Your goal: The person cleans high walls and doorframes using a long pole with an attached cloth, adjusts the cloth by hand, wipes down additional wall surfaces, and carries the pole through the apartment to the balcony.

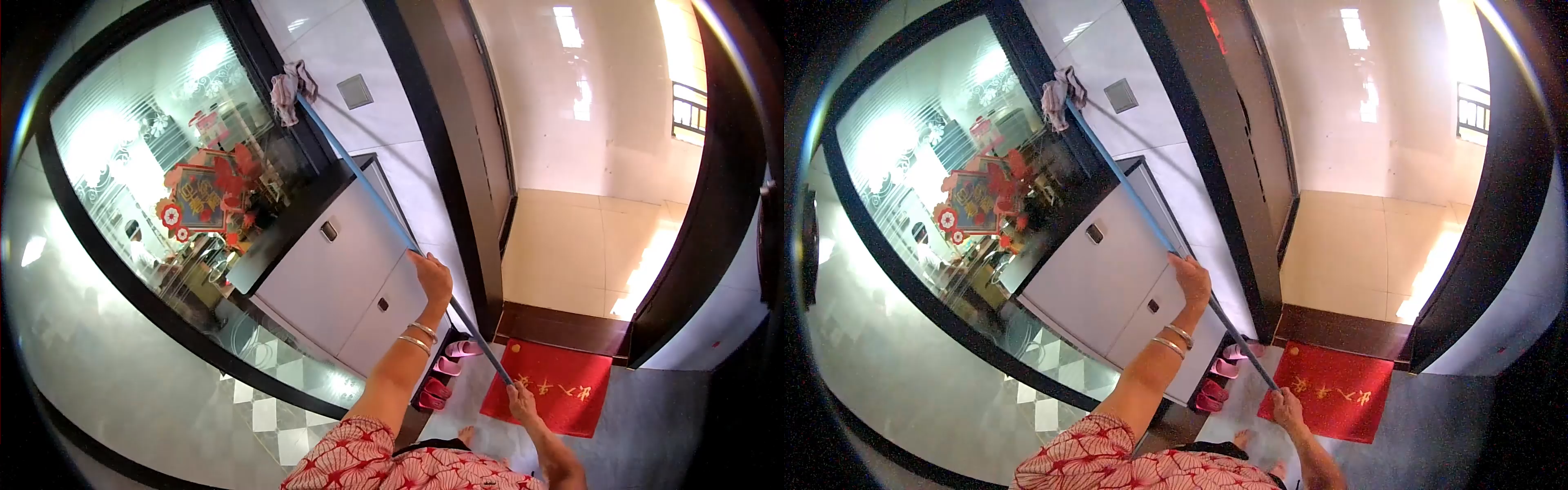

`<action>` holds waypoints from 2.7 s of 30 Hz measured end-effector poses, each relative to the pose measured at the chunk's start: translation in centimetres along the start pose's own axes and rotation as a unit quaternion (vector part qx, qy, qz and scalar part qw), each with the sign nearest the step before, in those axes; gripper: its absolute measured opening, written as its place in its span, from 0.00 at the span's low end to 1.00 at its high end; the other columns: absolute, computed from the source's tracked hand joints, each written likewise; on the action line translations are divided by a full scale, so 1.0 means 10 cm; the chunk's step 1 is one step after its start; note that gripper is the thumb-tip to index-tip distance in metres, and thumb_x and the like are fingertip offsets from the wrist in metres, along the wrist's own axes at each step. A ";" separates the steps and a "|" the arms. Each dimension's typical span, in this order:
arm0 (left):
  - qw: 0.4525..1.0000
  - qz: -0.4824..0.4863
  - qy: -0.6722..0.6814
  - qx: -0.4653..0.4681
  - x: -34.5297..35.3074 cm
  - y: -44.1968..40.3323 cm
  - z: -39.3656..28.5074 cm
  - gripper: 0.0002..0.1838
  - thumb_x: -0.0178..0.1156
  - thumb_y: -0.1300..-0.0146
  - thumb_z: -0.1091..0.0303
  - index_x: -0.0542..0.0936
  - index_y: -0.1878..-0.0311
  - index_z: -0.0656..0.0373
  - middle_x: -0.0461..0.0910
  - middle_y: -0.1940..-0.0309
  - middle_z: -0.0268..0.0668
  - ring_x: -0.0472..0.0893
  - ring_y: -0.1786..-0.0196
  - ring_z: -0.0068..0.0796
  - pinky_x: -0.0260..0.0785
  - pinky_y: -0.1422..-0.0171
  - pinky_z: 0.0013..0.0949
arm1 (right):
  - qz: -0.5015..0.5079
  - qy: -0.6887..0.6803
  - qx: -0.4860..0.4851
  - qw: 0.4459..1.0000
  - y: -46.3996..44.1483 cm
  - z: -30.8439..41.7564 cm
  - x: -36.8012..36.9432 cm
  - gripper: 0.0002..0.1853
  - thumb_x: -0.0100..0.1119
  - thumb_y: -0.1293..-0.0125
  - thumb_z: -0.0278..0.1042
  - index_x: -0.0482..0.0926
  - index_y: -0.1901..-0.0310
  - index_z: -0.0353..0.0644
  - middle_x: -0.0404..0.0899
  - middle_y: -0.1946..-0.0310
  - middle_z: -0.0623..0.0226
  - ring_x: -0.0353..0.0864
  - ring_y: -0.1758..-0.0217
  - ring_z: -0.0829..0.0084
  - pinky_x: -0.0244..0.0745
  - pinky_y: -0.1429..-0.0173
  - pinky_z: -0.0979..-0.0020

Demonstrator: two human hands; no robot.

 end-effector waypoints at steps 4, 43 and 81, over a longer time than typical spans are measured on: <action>0.986 0.081 0.087 -0.120 0.09 0.02 0.09 0.24 0.43 0.36 0.74 0.49 0.42 0.76 0.68 0.60 0.58 0.72 0.61 0.47 0.65 0.56 0.38 | -0.060 0.108 -0.082 0.989 -0.04 0.08 -0.16 0.11 0.40 0.35 0.37 0.69 0.67 0.40 0.69 0.78 0.57 0.71 0.79 0.57 0.66 0.75 0.61; 0.996 0.070 0.055 0.002 0.30 -0.49 0.09 0.26 0.42 0.38 0.75 0.46 0.43 0.83 0.69 0.66 0.61 0.73 0.62 0.50 0.63 0.55 0.42 | -0.013 0.249 -0.239 0.939 -0.48 0.65 -0.01 0.04 0.45 0.40 0.26 0.66 0.63 0.41 0.70 0.73 0.56 0.73 0.74 0.55 0.69 0.74 0.57; 0.932 0.120 0.340 -0.030 1.36 -0.63 -1.63 0.20 0.47 0.34 0.63 0.61 0.45 0.66 0.72 0.63 0.42 0.73 0.66 0.30 0.67 0.62 0.27 | -0.274 0.040 -0.045 0.960 -0.43 0.69 -1.80 0.17 0.46 0.35 0.43 0.67 0.72 0.35 0.63 0.87 0.60 0.67 0.84 0.69 0.56 0.81 0.68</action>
Point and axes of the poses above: each hand's wrist, its own y-axis away from the middle knuckle, its own x-axis out of the palm, z = x × y, the point moved 10 cm from there along -y, towards the middle knuckle
